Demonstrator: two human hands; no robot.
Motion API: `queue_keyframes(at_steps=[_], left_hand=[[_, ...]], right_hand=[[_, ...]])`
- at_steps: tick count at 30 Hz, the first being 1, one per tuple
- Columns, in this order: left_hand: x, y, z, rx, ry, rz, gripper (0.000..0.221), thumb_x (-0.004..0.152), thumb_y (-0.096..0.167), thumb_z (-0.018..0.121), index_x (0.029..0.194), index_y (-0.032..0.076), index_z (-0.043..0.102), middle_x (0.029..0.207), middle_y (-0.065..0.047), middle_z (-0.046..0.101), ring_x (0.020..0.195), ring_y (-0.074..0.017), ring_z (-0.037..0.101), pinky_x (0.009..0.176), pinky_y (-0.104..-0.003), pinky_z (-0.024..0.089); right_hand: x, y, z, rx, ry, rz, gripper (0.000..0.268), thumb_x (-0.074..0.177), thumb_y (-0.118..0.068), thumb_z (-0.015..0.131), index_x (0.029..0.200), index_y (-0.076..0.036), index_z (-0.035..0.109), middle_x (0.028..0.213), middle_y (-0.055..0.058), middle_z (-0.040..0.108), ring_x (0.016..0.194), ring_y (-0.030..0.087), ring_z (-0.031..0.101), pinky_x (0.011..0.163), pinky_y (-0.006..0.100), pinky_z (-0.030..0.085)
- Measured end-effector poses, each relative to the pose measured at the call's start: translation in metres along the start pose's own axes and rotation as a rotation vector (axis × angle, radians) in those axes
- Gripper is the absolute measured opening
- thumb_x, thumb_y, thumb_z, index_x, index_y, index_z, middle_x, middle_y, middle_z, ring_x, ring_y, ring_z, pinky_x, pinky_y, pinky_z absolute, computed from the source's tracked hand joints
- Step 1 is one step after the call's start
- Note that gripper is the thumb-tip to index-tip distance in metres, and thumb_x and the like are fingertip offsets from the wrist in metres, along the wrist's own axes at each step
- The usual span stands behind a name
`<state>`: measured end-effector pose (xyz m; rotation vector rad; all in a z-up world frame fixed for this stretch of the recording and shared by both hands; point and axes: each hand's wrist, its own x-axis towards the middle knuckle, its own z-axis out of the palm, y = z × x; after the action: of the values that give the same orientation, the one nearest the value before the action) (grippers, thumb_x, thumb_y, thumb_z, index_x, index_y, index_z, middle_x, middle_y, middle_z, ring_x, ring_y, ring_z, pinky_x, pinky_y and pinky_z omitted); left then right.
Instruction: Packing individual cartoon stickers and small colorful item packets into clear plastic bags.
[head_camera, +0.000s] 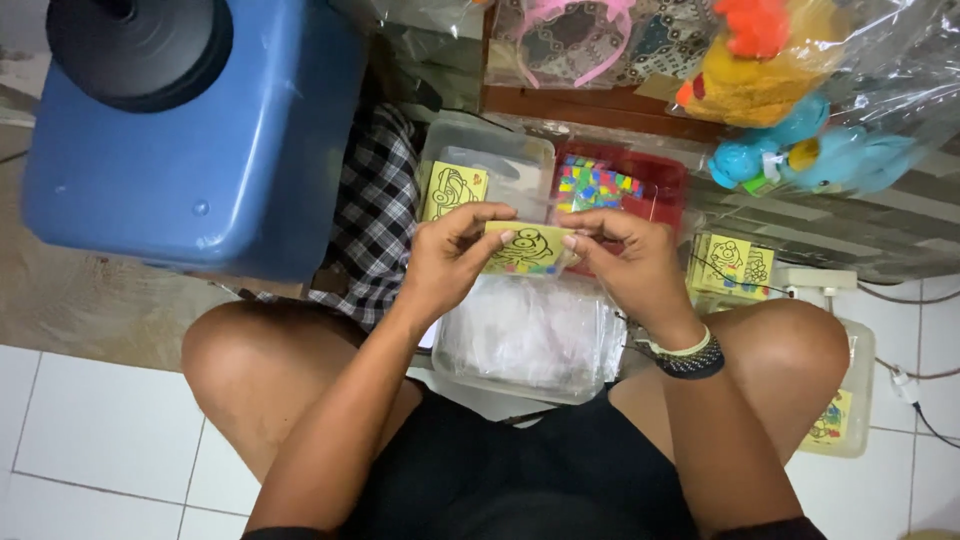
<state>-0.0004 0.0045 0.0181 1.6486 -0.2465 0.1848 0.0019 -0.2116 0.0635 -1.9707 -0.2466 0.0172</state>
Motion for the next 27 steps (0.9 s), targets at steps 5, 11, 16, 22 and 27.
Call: queue_keyframes(at_steps=[5, 11, 16, 22, 27], left_hand=[[-0.002, -0.003, 0.001, 0.105, 0.003, -0.053, 0.02, 0.086, 0.006, 0.079, 0.104, 0.015, 0.081, 0.043, 0.006, 0.043, 0.045, -0.0056, 0.041, 0.048, -0.021, 0.036], [0.002, -0.005, 0.0, 0.178, 0.015, -0.047, 0.017, 0.084, 0.01, 0.081, 0.099, 0.017, 0.083, 0.041, 0.001, 0.048, 0.043, -0.0082, 0.044, 0.046, -0.024, 0.038], [0.004, -0.002, -0.003, 0.159, 0.014, -0.117, 0.017, 0.087, 0.01, 0.08, 0.103, 0.016, 0.082, 0.076, -0.01, 0.078, 0.069, -0.0214, 0.074, 0.065, -0.032, 0.06], [0.007, 0.013, -0.007, 0.173, -0.008, 0.057, 0.01, 0.084, 0.004, 0.078, 0.095, 0.005, 0.079, 0.127, -0.019, 0.068, 0.116, -0.0455, 0.064, 0.099, -0.056, 0.05], [0.004, 0.002, -0.006, 0.138, -0.039, -0.053, 0.012, 0.086, 0.007, 0.078, 0.096, 0.011, 0.081, 0.102, -0.012, 0.076, 0.101, -0.0313, 0.072, 0.09, -0.046, 0.055]], right_hand=[[-0.001, 0.004, -0.001, -0.106, 0.028, -0.017, 0.021, 0.085, -0.006, 0.081, 0.104, -0.015, 0.082, 0.076, 0.003, 0.078, 0.073, 0.009, 0.071, 0.072, 0.028, 0.058], [0.003, 0.009, -0.005, -0.122, 0.051, -0.09, 0.019, 0.084, -0.005, 0.079, 0.1, -0.015, 0.083, 0.068, 0.003, 0.076, 0.066, 0.012, 0.07, 0.066, 0.029, 0.056], [0.004, 0.014, -0.005, -0.11, 0.056, -0.047, 0.019, 0.083, -0.005, 0.078, 0.098, -0.015, 0.083, 0.066, 0.005, 0.075, 0.062, 0.014, 0.068, 0.063, 0.031, 0.054], [0.005, 0.025, 0.0, -0.008, 0.051, -0.011, 0.014, 0.085, -0.007, 0.079, 0.097, -0.013, 0.084, 0.065, 0.004, 0.074, 0.063, 0.01, 0.059, 0.063, 0.028, 0.052], [0.015, 0.036, 0.003, 0.042, 0.048, 0.002, 0.012, 0.084, -0.007, 0.08, 0.095, -0.01, 0.083, 0.084, 0.007, 0.078, 0.075, 0.013, 0.065, 0.066, 0.025, 0.054]])
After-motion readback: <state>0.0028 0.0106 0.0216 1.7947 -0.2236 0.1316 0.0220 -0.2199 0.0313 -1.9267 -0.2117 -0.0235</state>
